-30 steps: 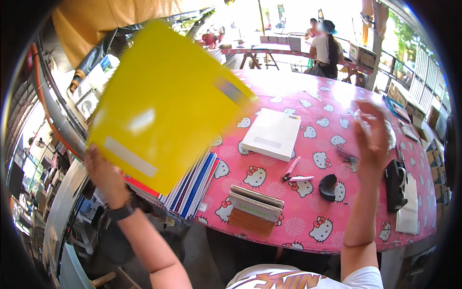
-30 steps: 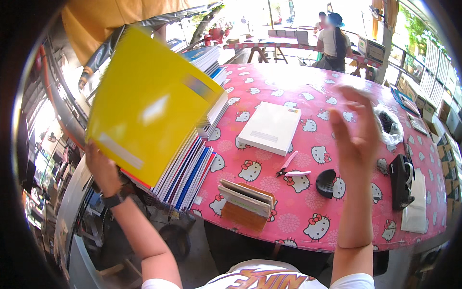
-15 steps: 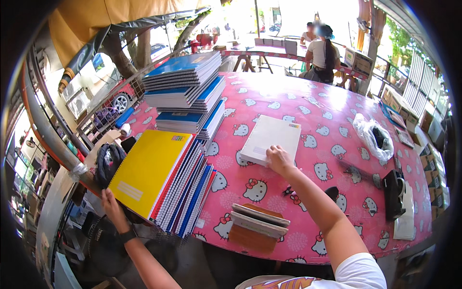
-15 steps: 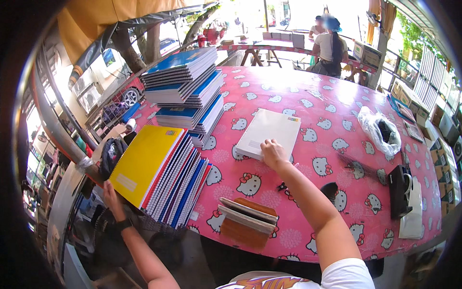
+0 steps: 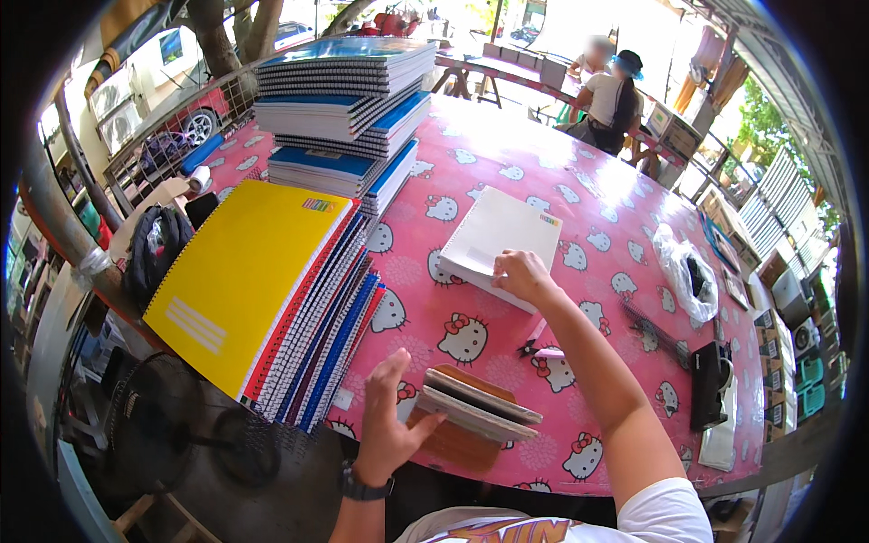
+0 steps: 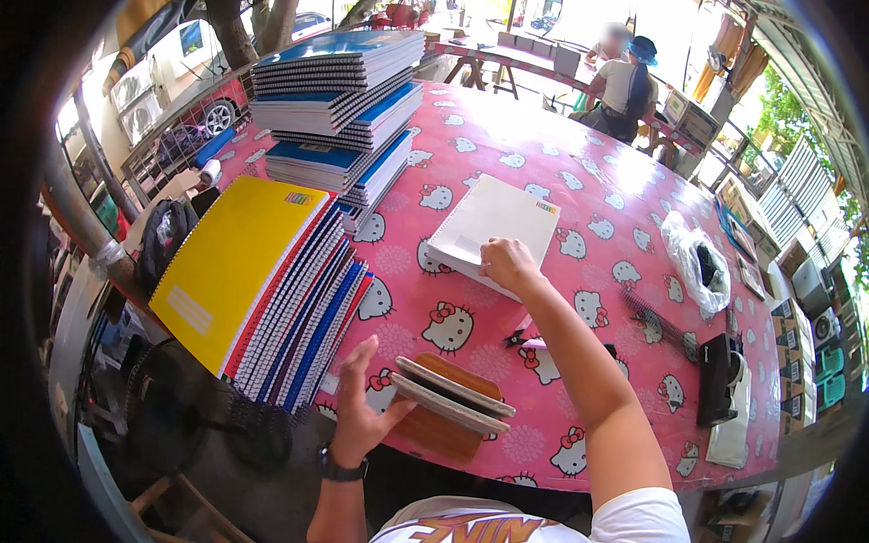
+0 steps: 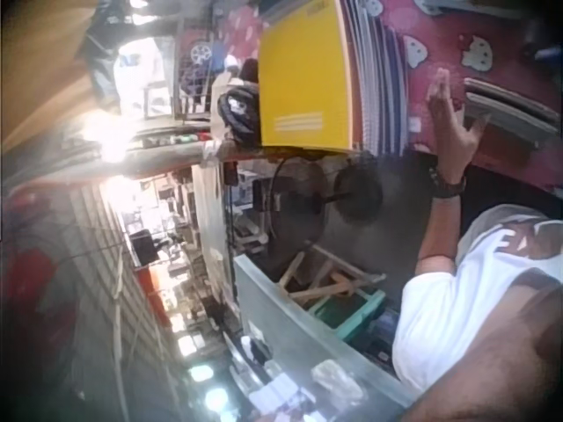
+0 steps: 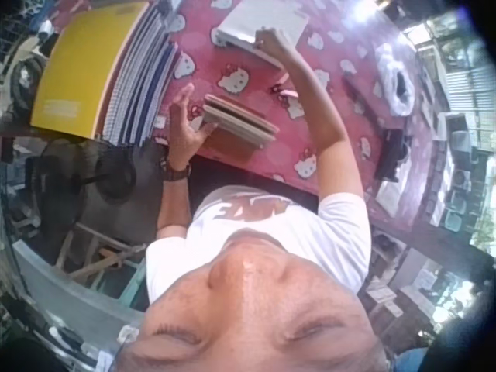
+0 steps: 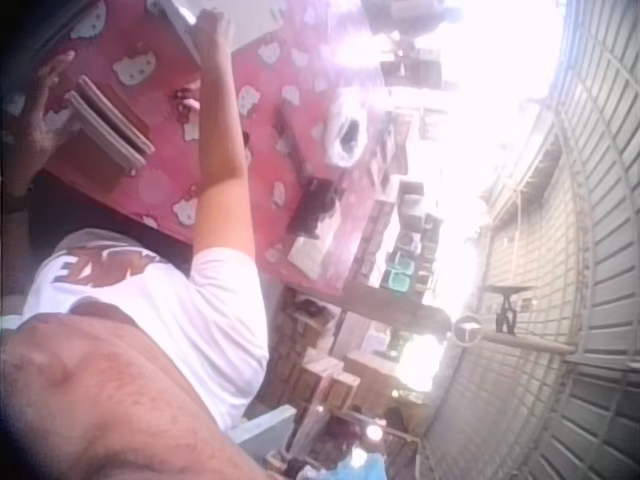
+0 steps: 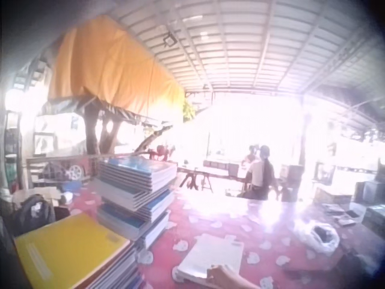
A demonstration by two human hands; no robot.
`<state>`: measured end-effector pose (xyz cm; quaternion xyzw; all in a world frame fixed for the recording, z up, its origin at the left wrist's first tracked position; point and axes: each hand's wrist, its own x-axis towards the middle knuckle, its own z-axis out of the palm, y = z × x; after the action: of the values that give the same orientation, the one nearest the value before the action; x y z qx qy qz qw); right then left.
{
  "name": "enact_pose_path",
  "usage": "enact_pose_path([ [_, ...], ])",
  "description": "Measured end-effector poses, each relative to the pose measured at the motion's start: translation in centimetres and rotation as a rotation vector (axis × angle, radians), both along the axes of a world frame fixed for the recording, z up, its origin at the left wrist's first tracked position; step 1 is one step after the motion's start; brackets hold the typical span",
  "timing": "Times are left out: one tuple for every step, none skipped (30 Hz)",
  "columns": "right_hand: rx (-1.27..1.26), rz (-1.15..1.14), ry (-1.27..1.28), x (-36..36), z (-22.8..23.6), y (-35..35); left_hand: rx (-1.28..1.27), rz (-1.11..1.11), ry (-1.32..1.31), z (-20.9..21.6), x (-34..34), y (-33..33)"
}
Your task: The person takes spiral-bound notebooks one at a time, removes a protective plastic piece from the spiral, and places the finished notebook onto a stack.
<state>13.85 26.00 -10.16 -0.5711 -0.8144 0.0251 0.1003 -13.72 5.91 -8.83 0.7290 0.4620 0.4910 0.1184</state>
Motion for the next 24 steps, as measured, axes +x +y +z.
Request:
enact_pose_path([
  [0.001,0.008,0.006,0.2,0.1,0.2,-0.144,-0.078,-0.163,-1.9,0.4,0.5],
  [0.004,0.018,0.015,0.1,0.3,0.5,-0.287,-0.155,-0.322,-3.5,0.6,0.8],
  [0.007,0.025,0.021,-0.3,0.4,0.6,-0.358,-0.198,-0.381,-4.5,0.9,0.8],
  [-0.007,0.023,0.0,-0.5,0.5,0.5,-0.36,-0.197,-0.381,-5.3,1.3,0.7],
  [-0.02,0.022,-0.021,-0.6,0.6,0.4,-0.316,-0.141,-0.332,-5.9,1.5,0.5],
  [-0.023,0.023,-0.02,-0.6,0.7,0.5,-0.273,-0.084,-0.282,-6.3,1.8,0.2],
  [-0.037,0.025,0.001,0.0,0.5,0.4,-0.277,-0.093,-0.284,-6.1,2.5,-0.1],
  [-0.046,0.033,0.026,0.2,0.5,0.4,-0.307,-0.073,-0.325,-5.3,3.3,-0.6],
  [-0.045,0.029,0.026,0.3,0.2,0.1,-0.337,-0.052,-0.365,-4.8,4.0,-1.0],
  [0.065,0.071,-0.054,0.0,-0.1,-0.3,-0.331,-0.054,-0.363,-4.9,4.6,-1.4],
  [0.175,0.111,-0.134,-0.1,-0.2,-0.5,-0.357,-0.029,-0.37,-5.1,5.1,-2.0],
  [0.182,0.108,-0.134,0.1,-0.1,-0.6,-0.384,-0.006,-0.377,-5.2,5.4,-2.3],
  [0.267,0.103,-0.112,0.4,0.3,-0.7,-0.378,-0.012,-0.375,-4.7,5.5,-2.4],
  [0.353,0.096,-0.091,0.9,0.7,-0.9,-0.269,0.007,-0.35,-4.1,5.4,-2.5],
  [0.561,0.046,0.018,2.2,1.7,-1.1,-0.16,0.023,-0.325,-3.3,5.4,-2.5],
  [0.565,-0.145,0.059,3.7,3.3,-1.2,-0.156,0.004,-0.326,-2.6,5.4,-2.6],
  [0.725,-0.06,0.304,5.3,5.1,-1.4,-0.153,-0.049,-0.405,-2.0,5.3,-2.5],
  [0.768,-0.076,0.358,5.1,7.1,-2.4,-0.147,-0.086,-0.481,-1.4,5.1,-2.1],
  [0.784,-0.028,0.262,3.3,9.5,-4.6,-0.243,-0.278,-0.707,-1.0,4.9,-1.5],
  [0.794,0.005,0.154,1.3,11.4,-7.7,-0.25,-0.28,-0.703,0.4,5.1,-1.1],
  [0.717,0.087,0.076,-0.6,12.2,-10.8,-0.358,-0.501,-0.997,2.3,5.4,-0.7],
  [0.644,0.144,-0.015,-1.9,12.7,-14.5,-0.48,-0.751,-1.287,3.6,6.4,-0.3],
  [0.559,0.225,-0.005,-3.8,12.6,-17.7,-0.429,-0.764,-1.368,4.0,6.7,-0.1],
  [0.528,0.335,-0.018,-4.8,12.6,-20.6,-0.443,-0.788,-1.354,4.0,6.6,-0.4],
])
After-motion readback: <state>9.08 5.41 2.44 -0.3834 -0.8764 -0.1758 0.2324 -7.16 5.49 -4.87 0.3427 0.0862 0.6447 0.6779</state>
